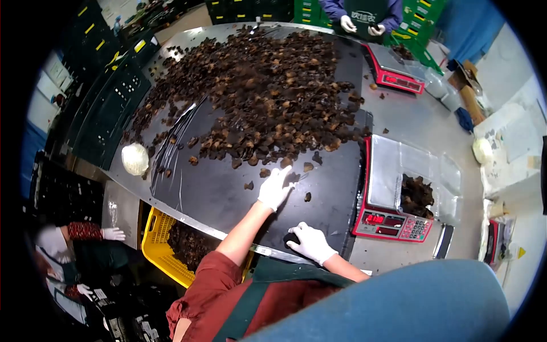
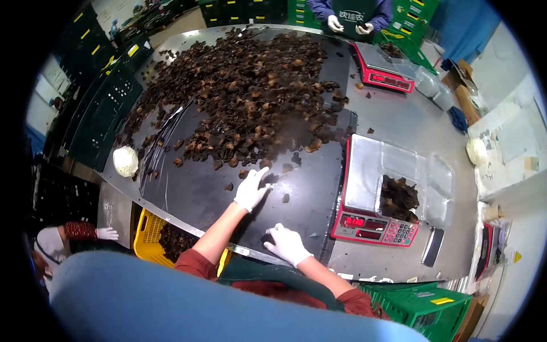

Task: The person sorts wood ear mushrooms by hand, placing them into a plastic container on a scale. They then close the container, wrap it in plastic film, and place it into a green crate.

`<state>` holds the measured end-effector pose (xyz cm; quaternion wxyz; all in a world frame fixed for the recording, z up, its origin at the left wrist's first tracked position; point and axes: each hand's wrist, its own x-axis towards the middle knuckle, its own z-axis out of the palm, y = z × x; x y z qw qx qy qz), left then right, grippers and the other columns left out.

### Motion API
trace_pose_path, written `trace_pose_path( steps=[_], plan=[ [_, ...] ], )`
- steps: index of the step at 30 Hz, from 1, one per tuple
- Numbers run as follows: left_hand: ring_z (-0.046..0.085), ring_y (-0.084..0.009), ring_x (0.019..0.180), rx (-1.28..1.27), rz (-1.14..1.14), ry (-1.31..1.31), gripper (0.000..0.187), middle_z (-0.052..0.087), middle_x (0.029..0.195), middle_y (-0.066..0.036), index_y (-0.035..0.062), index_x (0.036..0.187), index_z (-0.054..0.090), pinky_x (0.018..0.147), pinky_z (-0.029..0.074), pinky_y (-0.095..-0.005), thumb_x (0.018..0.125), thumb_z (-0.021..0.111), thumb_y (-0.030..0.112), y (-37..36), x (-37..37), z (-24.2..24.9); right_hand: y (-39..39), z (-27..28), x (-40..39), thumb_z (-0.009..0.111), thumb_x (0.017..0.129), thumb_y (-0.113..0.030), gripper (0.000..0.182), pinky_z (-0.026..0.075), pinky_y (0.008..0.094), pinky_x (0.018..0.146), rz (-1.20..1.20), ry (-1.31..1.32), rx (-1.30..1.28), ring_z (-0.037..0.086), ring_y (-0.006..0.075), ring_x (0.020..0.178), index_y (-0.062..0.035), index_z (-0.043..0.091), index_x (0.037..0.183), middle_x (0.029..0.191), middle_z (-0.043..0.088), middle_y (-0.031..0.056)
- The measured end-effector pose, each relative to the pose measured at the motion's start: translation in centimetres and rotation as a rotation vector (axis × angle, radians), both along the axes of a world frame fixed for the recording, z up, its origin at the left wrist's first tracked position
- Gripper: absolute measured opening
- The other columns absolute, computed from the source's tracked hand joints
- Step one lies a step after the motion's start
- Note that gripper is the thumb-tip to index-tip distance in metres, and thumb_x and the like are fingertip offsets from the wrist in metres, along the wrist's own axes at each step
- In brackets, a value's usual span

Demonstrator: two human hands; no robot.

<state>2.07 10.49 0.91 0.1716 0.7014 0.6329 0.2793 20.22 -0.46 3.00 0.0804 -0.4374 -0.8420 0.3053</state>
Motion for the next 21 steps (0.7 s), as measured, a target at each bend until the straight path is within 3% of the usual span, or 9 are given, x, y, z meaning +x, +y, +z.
trace_pose_path(
  steps=[2,4,6,8,10,12,16,19,21],
  plan=[
    [0.058,-0.0321,0.089,-0.075,-0.05,0.112,0.027,0.054,0.102,-0.013,0.0137,0.107,0.061,0.078,0.05,-0.0386,0.082,0.066,0.023,1.8,0.2,-1.5,-0.3,-0.2,0.0,0.065,0.082,-0.036,0.031,0.052,0.0408,0.074,-0.022,-0.007,-0.037,0.062,0.0296,0.086,-0.009,0.06,0.098,0.095,0.055,0.0134],
    [0.057,-0.0331,0.09,0.049,-0.07,0.001,0.023,0.057,0.095,-0.014,0.0081,0.1,0.063,0.077,0.049,-0.0407,0.081,0.067,0.021,2.1,-0.2,-2.4,-0.7,0.0,0.3,0.066,0.082,-0.034,0.028,0.051,0.0407,0.072,-0.045,0.029,-0.058,0.062,0.0298,0.084,-0.0089,0.057,0.091,0.094,0.054,0.0127],
    [0.059,-0.0314,0.091,-0.008,-0.079,-0.134,0.024,0.061,0.092,-0.016,0.0052,0.099,0.064,0.079,0.049,-0.0395,0.082,0.067,0.021,2.1,-0.7,-2.9,-1.1,-0.7,1.0,0.065,0.083,-0.035,0.028,0.052,0.04,0.071,-0.058,0.119,-0.05,0.061,0.0295,0.084,-0.0095,0.057,0.09,0.093,0.054,0.0121],
    [0.062,-0.0263,0.089,-0.171,-0.037,-0.283,0.023,0.065,0.094,-0.015,0.0029,0.1,0.064,0.08,0.049,-0.0354,0.084,0.067,0.02,0.6,0.6,2.1,-1.9,-2.0,1.8,0.064,0.086,-0.033,0.025,0.051,0.0401,0.072,-0.096,0.248,0.002,0.061,0.0307,0.083,-0.0089,0.056,0.09,0.096,0.052,0.0114],
    [0.063,-0.0192,0.088,-0.171,-0.031,-0.492,0.02,0.066,0.097,-0.01,0.0009,0.1,0.064,0.079,0.049,-0.0309,0.085,0.067,0.014,0.1,0.9,0.6,-2.2,-1.1,2.6,0.064,0.086,-0.03,0.024,0.051,0.0403,0.072,-0.154,0.275,-0.092,0.061,0.0321,0.083,-0.008,0.056,0.091,0.1,0.052,0.0113],
    [0.06,-0.0121,0.09,-0.181,-0.058,-0.734,0.017,0.067,0.103,-0.007,-0.0004,0.1,0.063,0.081,0.048,-0.0266,0.084,0.064,0.001,0.0,2.5,0.0,-2.1,0.6,4.2,0.067,0.084,-0.028,0.022,0.05,0.0389,0.072,-0.247,0.337,-0.046,0.061,0.0317,0.082,-0.0083,0.057,0.089,0.094,0.055,0.0111],
    [0.064,-0.0161,0.095,-0.085,-0.288,-0.778,0.02,0.068,0.106,-0.008,0.0005,0.103,0.063,0.086,0.049,-0.0286,0.083,0.066,0.002,-0.4,8.2,4.6,-0.3,8.5,11.0,0.073,0.079,-0.024,0.02,0.05,0.0345,0.07,-0.553,0.426,0.13,0.062,0.0261,0.077,-0.0092,0.061,0.086,0.085,0.06,0.0095],
    [0.064,-0.0157,0.095,-0.056,-0.407,-0.764,0.023,0.067,0.106,-0.009,0.0016,0.107,0.062,0.081,0.051,-0.0297,0.085,0.066,0.006,-0.5,14.1,9.1,1.7,11.0,17.8,0.075,0.078,-0.017,0.019,0.05,0.0323,0.069,-0.853,0.478,0.436,0.061,0.0222,0.074,-0.0062,0.061,0.085,0.082,0.06,0.0092],
    [0.063,-0.0147,0.088,-0.084,-0.447,-0.705,0.019,0.067,0.1,-0.01,0.0012,0.102,0.061,0.077,0.051,-0.0287,0.085,0.065,0.006,-0.3,18.2,11.7,2.9,11.5,22.2,0.077,0.073,-0.009,0.019,0.049,0.0301,0.07,-0.949,0.448,0.477,0.061,0.0187,0.075,-0.0033,0.061,0.083,0.08,0.062,0.0072]
  ],
)
